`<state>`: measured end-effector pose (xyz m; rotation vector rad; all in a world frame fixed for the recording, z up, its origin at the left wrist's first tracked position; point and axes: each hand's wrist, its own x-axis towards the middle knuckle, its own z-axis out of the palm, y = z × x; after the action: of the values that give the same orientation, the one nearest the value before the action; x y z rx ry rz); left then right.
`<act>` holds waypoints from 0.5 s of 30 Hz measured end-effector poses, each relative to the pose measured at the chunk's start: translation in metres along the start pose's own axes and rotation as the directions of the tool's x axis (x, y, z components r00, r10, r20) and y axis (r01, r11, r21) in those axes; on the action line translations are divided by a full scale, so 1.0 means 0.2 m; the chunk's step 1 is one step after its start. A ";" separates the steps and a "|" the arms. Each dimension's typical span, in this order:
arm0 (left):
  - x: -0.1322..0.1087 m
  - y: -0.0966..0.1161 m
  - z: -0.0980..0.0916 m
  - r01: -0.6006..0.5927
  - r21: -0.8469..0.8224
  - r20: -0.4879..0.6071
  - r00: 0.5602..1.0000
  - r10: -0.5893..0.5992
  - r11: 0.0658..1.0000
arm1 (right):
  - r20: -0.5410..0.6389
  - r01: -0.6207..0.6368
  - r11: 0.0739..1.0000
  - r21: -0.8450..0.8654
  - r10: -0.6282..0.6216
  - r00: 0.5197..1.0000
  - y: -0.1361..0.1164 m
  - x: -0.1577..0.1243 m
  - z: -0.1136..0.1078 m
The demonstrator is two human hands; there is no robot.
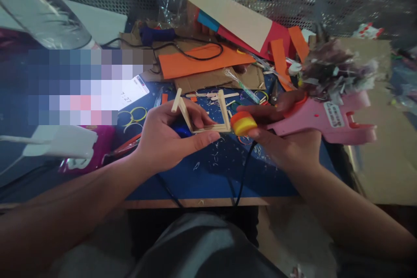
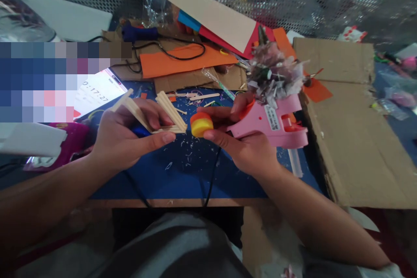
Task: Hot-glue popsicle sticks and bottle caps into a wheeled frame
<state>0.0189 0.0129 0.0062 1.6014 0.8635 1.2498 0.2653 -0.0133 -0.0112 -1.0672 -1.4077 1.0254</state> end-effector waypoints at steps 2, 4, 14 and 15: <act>0.00 0.00 0.00 -0.007 -0.003 0.009 1.000 0.007 1.000 | -0.007 0.006 0.999 -0.032 -0.006 1.000 0.00 0.00 0.00; 0.00 0.00 0.00 0.003 -0.003 0.005 1.000 -0.003 1.000 | -0.011 -0.001 0.998 -0.069 0.000 1.000 -0.01 0.00 -0.01; 0.00 0.00 0.00 0.025 0.015 -0.018 1.000 -0.025 1.000 | 0.025 -0.044 0.986 -0.160 0.049 0.998 -0.03 -0.01 0.00; 0.00 0.00 0.00 0.025 0.017 -0.015 1.000 -0.025 1.000 | 0.013 -0.038 0.986 -0.163 0.041 0.999 -0.03 -0.02 0.00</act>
<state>0.0190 0.0127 0.0058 1.5924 0.9034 1.2416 0.2651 -0.0180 -0.0066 -1.2122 -1.5092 0.9614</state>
